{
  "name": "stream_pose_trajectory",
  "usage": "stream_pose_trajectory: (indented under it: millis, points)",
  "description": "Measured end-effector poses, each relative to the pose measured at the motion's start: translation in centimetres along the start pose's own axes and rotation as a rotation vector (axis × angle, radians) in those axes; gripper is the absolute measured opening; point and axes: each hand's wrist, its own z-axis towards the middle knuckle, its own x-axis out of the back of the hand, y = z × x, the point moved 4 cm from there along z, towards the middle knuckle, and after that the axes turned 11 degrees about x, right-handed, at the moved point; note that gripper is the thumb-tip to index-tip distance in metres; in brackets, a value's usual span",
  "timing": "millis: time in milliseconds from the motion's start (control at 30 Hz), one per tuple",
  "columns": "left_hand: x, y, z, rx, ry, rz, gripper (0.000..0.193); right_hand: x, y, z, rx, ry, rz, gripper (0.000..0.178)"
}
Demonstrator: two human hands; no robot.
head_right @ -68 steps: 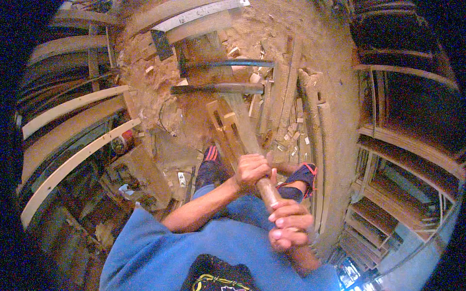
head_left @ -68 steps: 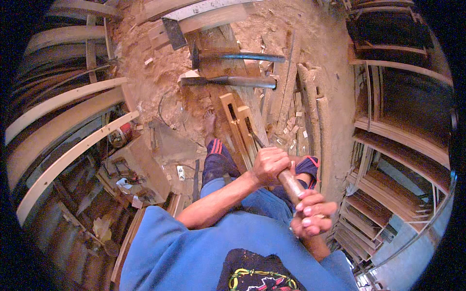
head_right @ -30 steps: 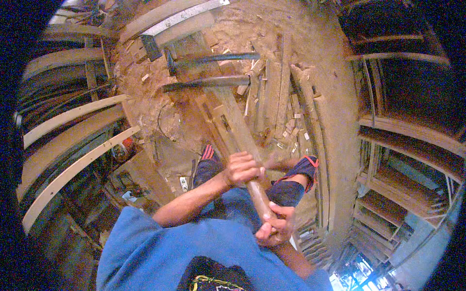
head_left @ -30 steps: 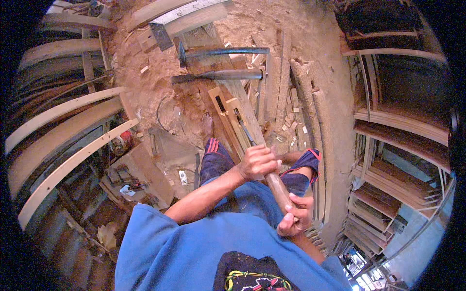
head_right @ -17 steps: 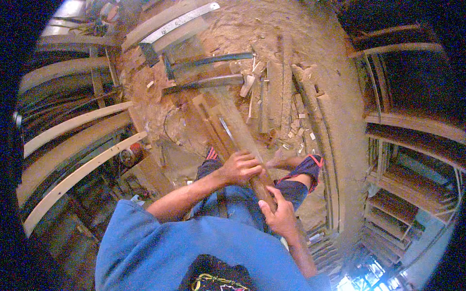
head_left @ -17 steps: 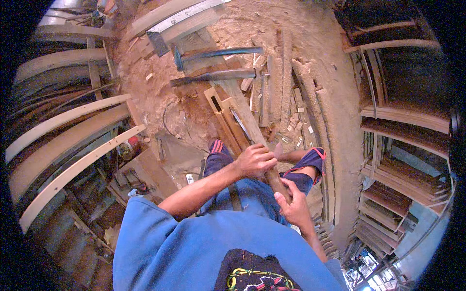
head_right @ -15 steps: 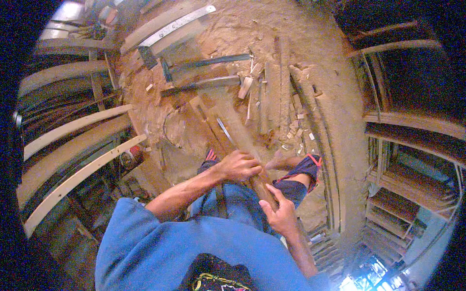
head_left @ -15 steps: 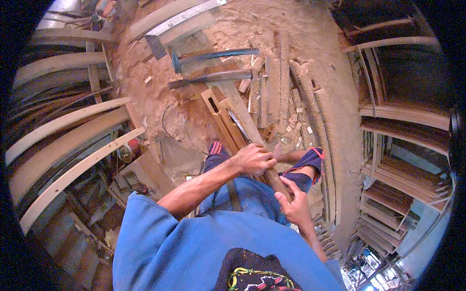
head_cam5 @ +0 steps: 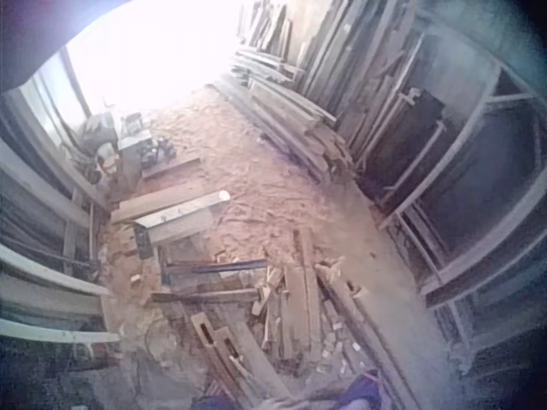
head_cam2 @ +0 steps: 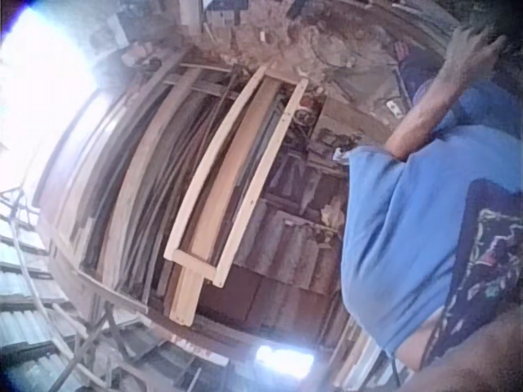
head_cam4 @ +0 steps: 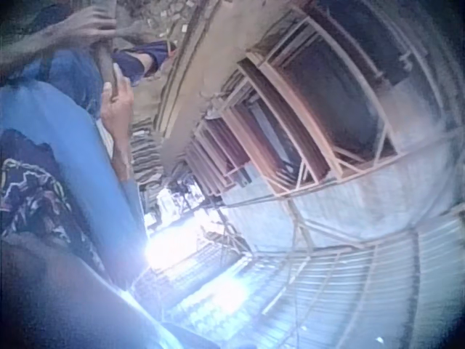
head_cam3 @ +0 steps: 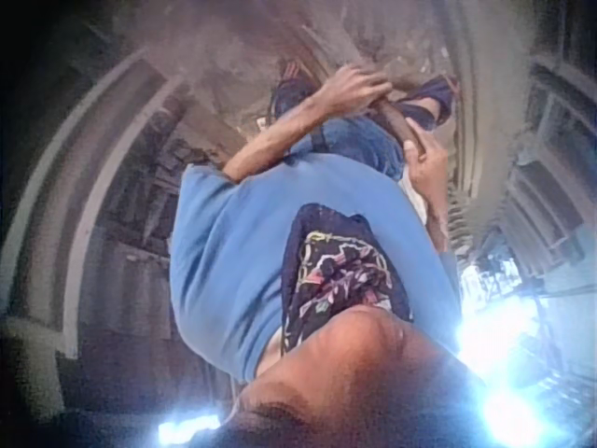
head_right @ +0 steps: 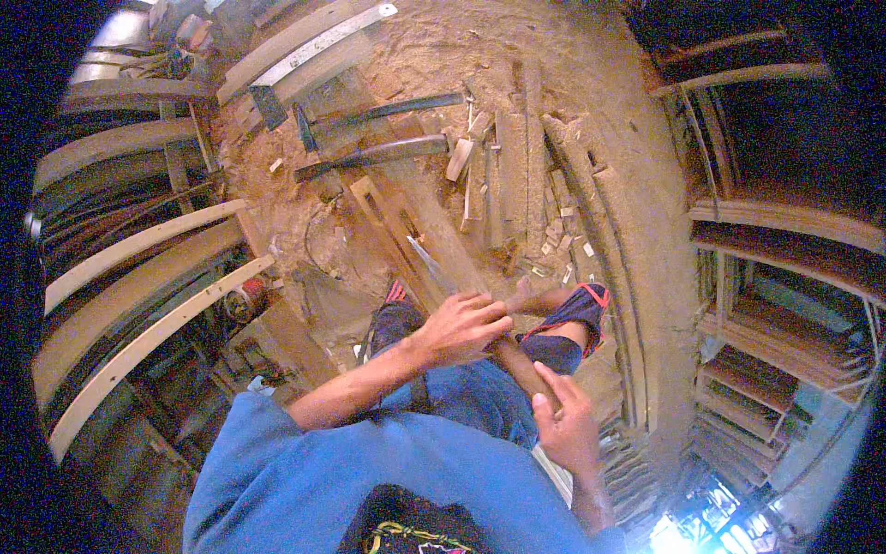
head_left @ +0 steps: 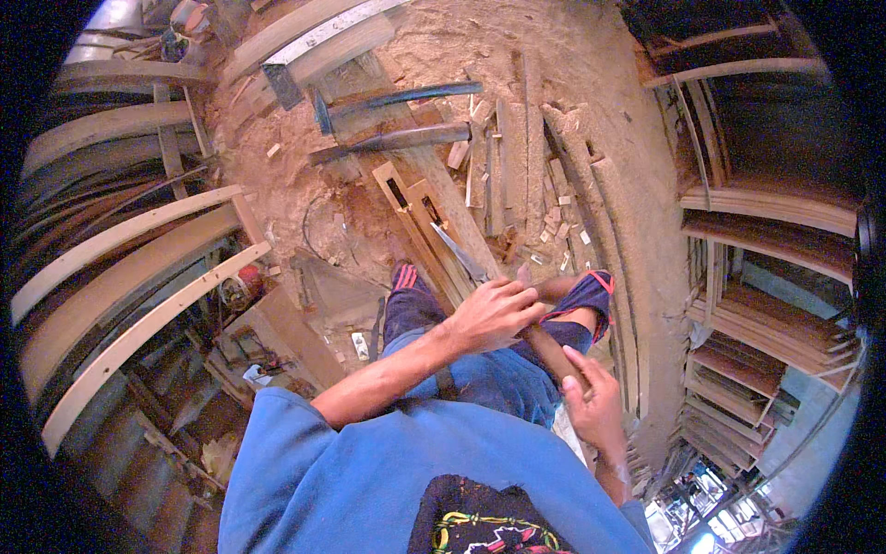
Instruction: The person uses a chisel and hammer to carve a notch into a small wooden block, then tests the fit with another piece. They continue to refine the notch with repeated chisel strikes and hammer taps, occasionally inspecting the joint.
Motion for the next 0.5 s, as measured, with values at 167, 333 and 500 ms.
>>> stream_pose_trajectory:
  millis: [167, 333, 500]
  points:
    - [0.7, 1.1, 0.4, 0.064, 0.098, 0.013, 0.035, 1.2, -1.0, 0.3, -0.189, 0.096, 0.525, 0.035]
    - [3.6, -0.4, 2.5, 0.068, 0.332, -0.202, 0.025, 3.2, -5.5, 2.3, 0.410, 0.133, 0.284, 0.050]
    - [7.3, -3.2, 3.5, 0.254, 0.138, -0.384, 0.028, 4.0, -10.5, 8.5, 0.825, 0.202, -0.025, 0.061]
